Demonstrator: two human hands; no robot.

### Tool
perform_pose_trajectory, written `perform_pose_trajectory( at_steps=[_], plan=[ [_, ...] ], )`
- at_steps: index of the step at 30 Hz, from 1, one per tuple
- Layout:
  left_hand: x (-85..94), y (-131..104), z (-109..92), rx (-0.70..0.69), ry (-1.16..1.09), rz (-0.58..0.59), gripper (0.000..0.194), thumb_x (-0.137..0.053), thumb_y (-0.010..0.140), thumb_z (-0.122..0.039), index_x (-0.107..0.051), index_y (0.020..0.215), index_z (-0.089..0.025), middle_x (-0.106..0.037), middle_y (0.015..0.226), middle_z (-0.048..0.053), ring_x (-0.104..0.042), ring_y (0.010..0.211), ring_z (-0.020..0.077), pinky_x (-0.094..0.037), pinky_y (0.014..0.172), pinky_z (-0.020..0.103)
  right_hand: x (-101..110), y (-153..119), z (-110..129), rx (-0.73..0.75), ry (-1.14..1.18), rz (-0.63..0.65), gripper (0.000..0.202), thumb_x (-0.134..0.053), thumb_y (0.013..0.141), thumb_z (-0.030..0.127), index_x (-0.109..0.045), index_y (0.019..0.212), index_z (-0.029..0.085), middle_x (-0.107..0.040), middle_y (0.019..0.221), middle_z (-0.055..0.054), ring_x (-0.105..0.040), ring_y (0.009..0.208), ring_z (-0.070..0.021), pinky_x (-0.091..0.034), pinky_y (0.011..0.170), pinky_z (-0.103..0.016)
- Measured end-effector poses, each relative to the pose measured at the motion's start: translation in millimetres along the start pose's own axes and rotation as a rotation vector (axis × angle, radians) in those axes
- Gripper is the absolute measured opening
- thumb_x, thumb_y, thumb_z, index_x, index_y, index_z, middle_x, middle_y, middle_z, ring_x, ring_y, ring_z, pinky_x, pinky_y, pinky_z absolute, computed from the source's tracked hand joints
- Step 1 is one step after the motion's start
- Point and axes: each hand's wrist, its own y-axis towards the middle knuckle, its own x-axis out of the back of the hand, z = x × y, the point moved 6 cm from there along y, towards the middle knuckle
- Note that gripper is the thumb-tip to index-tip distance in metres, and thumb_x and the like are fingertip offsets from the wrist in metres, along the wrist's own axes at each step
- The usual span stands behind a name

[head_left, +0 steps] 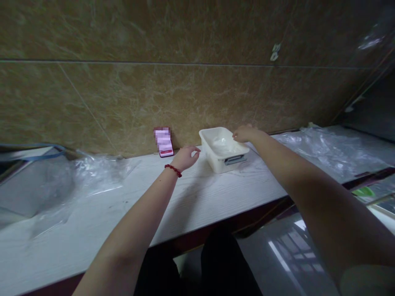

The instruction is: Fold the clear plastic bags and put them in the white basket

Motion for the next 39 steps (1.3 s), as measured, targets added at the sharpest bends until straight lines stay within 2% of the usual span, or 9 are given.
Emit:
perform_pose_trajectory(
  at_steps=[3, 5, 8, 13, 20, 24, 32, 35, 39],
  plan=[
    [0.3, -15.9, 10.4, 0.005, -0.007, 0.028, 0.031, -0.039, 0.077, -0.028, -0.061, 0.093, -0.014, -0.062, 0.098, 0.007, -0.053, 0.094, 0.0172, -0.039, 0.087, 0.030, 22.8, -13.2, 27.5, -0.032, 0.052, -0.102, 0.030, -0.048, 0.074, 0.032, -0.062, 0.099, 0.024, -0.049, 0.111, -0.011, -0.038, 0.105, -0.0316, -0.032, 0.081, -0.047],
    [0.7, -28.3, 19.2, 0.021, -0.005, 0.048, 0.032, -0.039, 0.077, -0.028, -0.061, 0.094, -0.013, -0.062, 0.098, 0.008, -0.054, 0.094, 0.0175, -0.040, 0.086, 0.030, 36.0, -24.4, 59.7, 0.077, 0.134, -0.254, 0.029, -0.044, 0.076, 0.029, -0.062, 0.097, 0.020, -0.052, 0.105, -0.012, -0.041, 0.101, -0.0270, -0.033, 0.082, -0.041],
    [1.1, -47.4, 35.6, 0.075, -0.015, 0.057, 0.032, -0.039, 0.077, -0.029, -0.061, 0.095, -0.013, -0.062, 0.098, 0.008, -0.054, 0.094, 0.0180, -0.040, 0.086, 0.030, 37.3, -43.4, 113.3, 0.249, 0.262, -0.396, 0.027, -0.041, 0.078, 0.026, -0.062, 0.090, 0.015, -0.055, 0.096, -0.011, -0.046, 0.093, -0.0208, -0.033, 0.083, -0.034],
    [-0.1, -71.7, 58.0, 0.132, -0.047, 0.038, 0.032, -0.039, 0.077, -0.028, -0.061, 0.095, -0.014, -0.062, 0.100, 0.008, -0.054, 0.094, 0.0172, -0.039, 0.087, 0.029, -0.9, -67.3, 191.1, 0.377, 0.494, -0.392, 0.023, -0.040, 0.079, 0.023, -0.061, 0.086, 0.016, -0.057, 0.087, -0.007, -0.049, 0.087, -0.0166, -0.035, 0.080, -0.028],
    [-1.0, -105.7, 92.7, 0.162, -0.020, 0.047, 0.031, -0.039, 0.075, -0.025, -0.060, 0.095, -0.012, -0.062, 0.098, 0.009, -0.055, 0.092, 0.0170, -0.040, 0.086, 0.029, -70.0, -77.0, 262.4, 0.373, 0.672, -0.207, 0.015, -0.047, 0.073, 0.019, -0.060, 0.078, 0.018, -0.059, 0.082, -0.005, -0.052, 0.083, -0.0148, -0.037, 0.075, -0.025],
    [7.3, -138.5, 142.9, 0.254, 0.076, 0.020, 0.033, -0.039, 0.074, -0.026, -0.059, 0.097, -0.014, -0.061, 0.100, 0.008, -0.054, 0.093, 0.0184, -0.041, 0.085, 0.031, -97.7, -77.6, 272.9, 0.401, 0.765, -0.255, 0.015, -0.045, 0.073, 0.018, -0.059, 0.078, 0.018, -0.059, 0.080, -0.004, -0.052, 0.078, -0.0133, -0.038, 0.073, -0.024],
    [67.9, -203.3, 259.3, 0.446, 0.501, -0.057, 0.045, -0.042, 0.068, -0.018, -0.050, 0.112, -0.013, -0.054, 0.112, 0.011, -0.048, 0.104, 0.0227, -0.035, 0.091, 0.036, -136.6, -52.5, 255.9, 0.339, 0.904, -0.242, 0.015, -0.044, 0.071, 0.016, -0.058, 0.077, 0.018, -0.059, 0.074, -0.002, -0.052, 0.070, -0.0121, -0.040, 0.067, -0.023],
    [81.1, -213.5, 283.3, 0.487, 0.611, -0.017, 0.049, -0.046, 0.066, -0.022, -0.049, 0.114, -0.015, -0.051, 0.117, 0.011, -0.043, 0.109, 0.0260, -0.032, 0.091, 0.039, -137.7, -48.0, 255.2, 0.301, 0.949, -0.240, 0.016, -0.044, 0.071, 0.017, -0.059, 0.076, 0.017, -0.059, 0.074, -0.002, -0.052, 0.068, -0.0119, -0.041, 0.066, -0.023],
    [95.3, -208.3, 295.1, 0.542, 0.583, -0.035, 0.033, -0.038, 0.075, -0.035, -0.063, 0.090, -0.018, -0.059, 0.104, 0.009, -0.050, 0.099, 0.0240, -0.036, 0.085, 0.035, -138.9, -47.3, 257.2, 0.299, 0.981, -0.224, 0.015, -0.045, 0.070, 0.017, -0.059, 0.076, 0.018, -0.060, 0.073, -0.001, -0.053, 0.068, -0.0117, -0.041, 0.066, -0.023]
  ],
)
